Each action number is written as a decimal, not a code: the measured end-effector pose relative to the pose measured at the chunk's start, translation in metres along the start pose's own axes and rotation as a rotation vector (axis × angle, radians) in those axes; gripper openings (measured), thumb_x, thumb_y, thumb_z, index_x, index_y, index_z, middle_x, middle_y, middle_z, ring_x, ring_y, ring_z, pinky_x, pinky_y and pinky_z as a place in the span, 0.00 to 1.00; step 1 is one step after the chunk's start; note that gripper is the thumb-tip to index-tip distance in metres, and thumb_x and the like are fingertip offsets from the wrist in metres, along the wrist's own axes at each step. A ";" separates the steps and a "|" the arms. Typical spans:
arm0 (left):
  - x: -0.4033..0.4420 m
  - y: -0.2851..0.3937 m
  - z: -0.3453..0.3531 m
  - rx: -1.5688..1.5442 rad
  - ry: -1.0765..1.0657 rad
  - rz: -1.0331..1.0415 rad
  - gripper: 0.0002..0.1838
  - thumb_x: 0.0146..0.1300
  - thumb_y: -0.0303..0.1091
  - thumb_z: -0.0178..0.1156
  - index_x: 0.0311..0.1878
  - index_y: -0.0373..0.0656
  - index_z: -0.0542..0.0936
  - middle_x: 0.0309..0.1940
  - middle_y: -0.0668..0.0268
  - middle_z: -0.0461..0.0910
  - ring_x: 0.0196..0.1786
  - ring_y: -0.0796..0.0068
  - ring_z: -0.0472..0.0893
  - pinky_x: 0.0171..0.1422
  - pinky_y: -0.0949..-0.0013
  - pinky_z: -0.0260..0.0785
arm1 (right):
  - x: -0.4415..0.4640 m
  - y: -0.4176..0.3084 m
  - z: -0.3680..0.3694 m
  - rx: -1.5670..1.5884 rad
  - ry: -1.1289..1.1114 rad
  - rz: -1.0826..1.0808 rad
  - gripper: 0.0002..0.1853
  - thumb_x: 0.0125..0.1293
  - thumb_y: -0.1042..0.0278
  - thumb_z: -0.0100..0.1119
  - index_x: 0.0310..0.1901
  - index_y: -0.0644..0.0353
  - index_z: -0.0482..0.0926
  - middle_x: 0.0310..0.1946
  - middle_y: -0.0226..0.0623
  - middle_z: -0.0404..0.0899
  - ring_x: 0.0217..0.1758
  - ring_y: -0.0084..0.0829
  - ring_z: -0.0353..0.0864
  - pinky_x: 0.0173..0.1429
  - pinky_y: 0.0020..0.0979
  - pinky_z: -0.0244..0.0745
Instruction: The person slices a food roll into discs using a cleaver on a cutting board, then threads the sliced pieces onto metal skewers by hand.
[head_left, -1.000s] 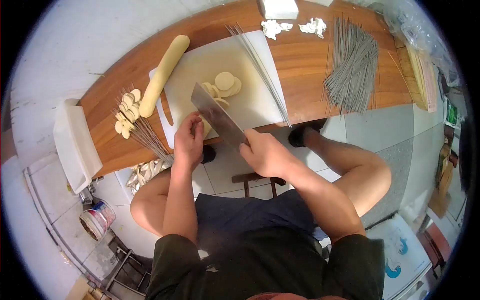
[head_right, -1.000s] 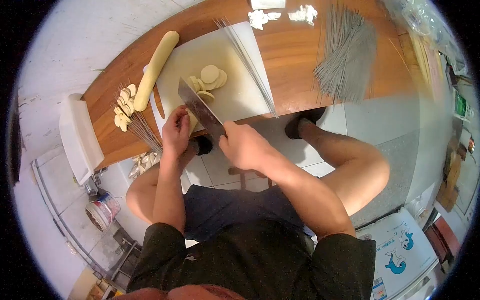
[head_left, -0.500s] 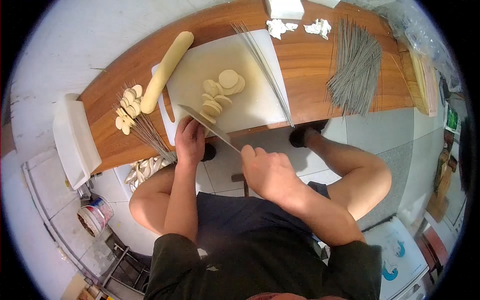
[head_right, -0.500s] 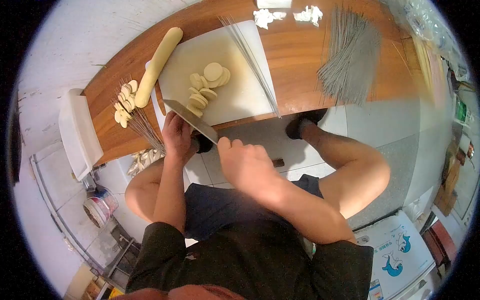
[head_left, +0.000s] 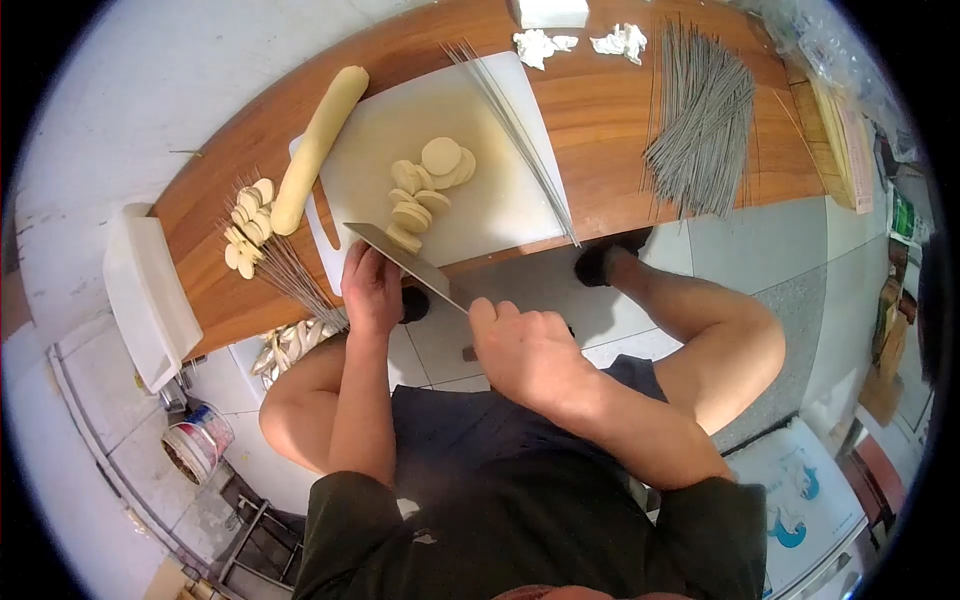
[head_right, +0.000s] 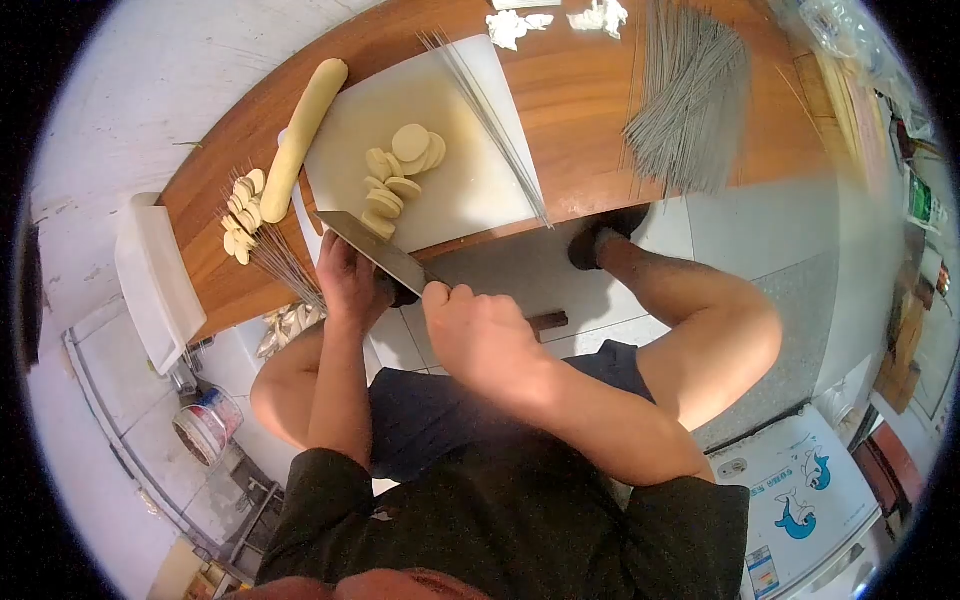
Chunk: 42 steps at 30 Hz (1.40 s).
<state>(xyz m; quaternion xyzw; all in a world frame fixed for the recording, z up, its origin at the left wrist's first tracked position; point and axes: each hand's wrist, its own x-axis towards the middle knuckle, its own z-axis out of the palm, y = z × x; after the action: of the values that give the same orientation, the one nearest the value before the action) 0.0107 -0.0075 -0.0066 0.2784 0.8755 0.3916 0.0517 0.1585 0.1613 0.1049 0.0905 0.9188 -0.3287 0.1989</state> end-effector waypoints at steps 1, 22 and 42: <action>-0.001 0.001 -0.002 0.014 -0.011 0.001 0.11 0.56 0.19 0.58 0.44 0.34 0.79 0.42 0.52 0.78 0.44 0.50 0.78 0.47 0.60 0.72 | 0.000 0.000 0.001 0.002 0.005 0.001 0.07 0.61 0.70 0.53 0.36 0.62 0.68 0.27 0.48 0.77 0.27 0.50 0.82 0.32 0.45 0.78; -0.005 -0.009 0.007 0.050 0.008 -0.015 0.10 0.55 0.19 0.60 0.43 0.32 0.80 0.44 0.51 0.79 0.46 0.52 0.79 0.51 0.61 0.72 | 0.020 0.000 -0.006 0.081 -0.120 0.059 0.06 0.61 0.73 0.50 0.38 0.64 0.69 0.29 0.50 0.80 0.32 0.50 0.83 0.36 0.45 0.79; 0.001 -0.006 0.007 0.075 0.042 0.062 0.09 0.56 0.20 0.59 0.41 0.32 0.80 0.45 0.52 0.79 0.48 0.53 0.79 0.54 0.61 0.71 | 0.043 0.019 0.030 0.039 -0.068 0.025 0.07 0.60 0.73 0.53 0.37 0.64 0.68 0.28 0.51 0.80 0.30 0.48 0.84 0.34 0.41 0.79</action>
<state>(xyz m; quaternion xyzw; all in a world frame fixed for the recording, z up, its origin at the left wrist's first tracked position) 0.0091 -0.0051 -0.0153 0.2990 0.8814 0.3655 0.0106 0.1343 0.1580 0.0551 0.0948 0.9037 -0.3470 0.2324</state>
